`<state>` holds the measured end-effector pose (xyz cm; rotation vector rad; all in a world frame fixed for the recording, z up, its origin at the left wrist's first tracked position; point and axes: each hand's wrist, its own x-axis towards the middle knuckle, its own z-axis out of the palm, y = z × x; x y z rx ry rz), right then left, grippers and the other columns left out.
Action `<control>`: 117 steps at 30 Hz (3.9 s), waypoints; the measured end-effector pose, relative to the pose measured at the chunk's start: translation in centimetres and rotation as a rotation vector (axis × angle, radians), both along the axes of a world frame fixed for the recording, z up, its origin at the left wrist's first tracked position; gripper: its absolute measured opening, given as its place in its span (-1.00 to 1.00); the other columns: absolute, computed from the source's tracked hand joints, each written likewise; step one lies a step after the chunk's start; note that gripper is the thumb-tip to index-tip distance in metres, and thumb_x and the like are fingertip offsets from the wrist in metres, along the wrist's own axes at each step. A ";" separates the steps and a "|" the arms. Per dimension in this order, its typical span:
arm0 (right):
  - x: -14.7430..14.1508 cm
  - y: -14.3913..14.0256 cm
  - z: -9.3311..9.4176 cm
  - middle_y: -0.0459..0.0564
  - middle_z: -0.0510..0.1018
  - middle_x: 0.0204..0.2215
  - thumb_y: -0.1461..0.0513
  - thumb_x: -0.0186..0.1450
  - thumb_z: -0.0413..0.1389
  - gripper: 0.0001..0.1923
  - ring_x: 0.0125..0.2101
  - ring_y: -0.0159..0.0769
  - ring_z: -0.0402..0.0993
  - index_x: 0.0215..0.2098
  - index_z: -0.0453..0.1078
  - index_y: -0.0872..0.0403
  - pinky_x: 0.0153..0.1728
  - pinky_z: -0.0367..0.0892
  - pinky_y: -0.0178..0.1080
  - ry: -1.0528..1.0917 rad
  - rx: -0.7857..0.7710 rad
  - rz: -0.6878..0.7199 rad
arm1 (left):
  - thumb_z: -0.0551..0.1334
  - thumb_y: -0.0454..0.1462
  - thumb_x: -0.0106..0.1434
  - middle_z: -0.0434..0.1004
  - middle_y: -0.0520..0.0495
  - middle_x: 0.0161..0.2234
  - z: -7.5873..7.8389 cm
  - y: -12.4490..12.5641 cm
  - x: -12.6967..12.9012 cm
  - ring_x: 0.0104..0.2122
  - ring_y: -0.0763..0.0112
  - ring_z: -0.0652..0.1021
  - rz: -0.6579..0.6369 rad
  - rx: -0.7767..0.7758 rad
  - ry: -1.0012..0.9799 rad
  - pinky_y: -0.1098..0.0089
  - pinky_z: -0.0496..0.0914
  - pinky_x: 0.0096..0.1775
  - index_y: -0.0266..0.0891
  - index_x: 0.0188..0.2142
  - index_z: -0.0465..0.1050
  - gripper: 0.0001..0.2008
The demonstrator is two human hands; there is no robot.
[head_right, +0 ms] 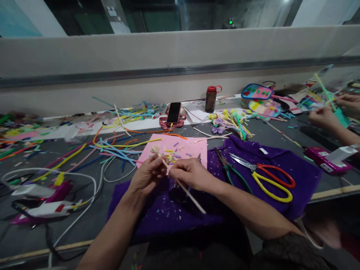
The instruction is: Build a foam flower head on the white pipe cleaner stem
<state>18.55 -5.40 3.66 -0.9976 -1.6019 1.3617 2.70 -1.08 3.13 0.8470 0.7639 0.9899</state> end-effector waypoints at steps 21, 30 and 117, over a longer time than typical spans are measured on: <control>5.7 2.6 1.8 -0.16 0.40 -0.62 0.19 0.17 0.08 -0.85 -0.67 -0.51 0.28 -0.42 0.38 0.13 -0.64 0.21 -0.43 -0.387 0.094 0.055 | 0.24 -0.33 0.07 0.22 0.14 -0.63 1.8 2.0 -4.1 -0.71 0.71 0.20 0.129 -0.011 -0.477 0.69 0.06 -0.75 -0.29 -0.49 0.30 -0.89; 3.6 11.2 0.5 0.04 0.56 -0.23 0.29 0.24 -0.01 -0.73 -0.27 -0.26 0.46 -0.15 0.45 0.10 -0.31 0.23 -0.34 -1.150 0.485 -0.037 | 0.29 -0.28 0.00 0.24 0.13 -0.63 1.5 1.6 -3.6 -0.74 0.73 0.21 0.068 -0.024 -0.358 0.68 0.07 -0.76 -0.31 -0.47 0.31 -0.83; 1.8 5.4 -0.3 -0.12 0.42 -0.62 0.16 0.05 0.19 -0.78 -0.77 -0.62 0.12 -0.50 0.36 0.18 -0.79 -0.05 -0.48 0.266 -0.324 0.083 | 0.31 -0.14 -0.01 0.37 0.07 -0.61 -1.1 0.1 0.6 -0.71 0.71 0.26 -0.055 0.126 0.201 0.60 0.05 -0.69 -0.32 -0.50 0.40 -0.75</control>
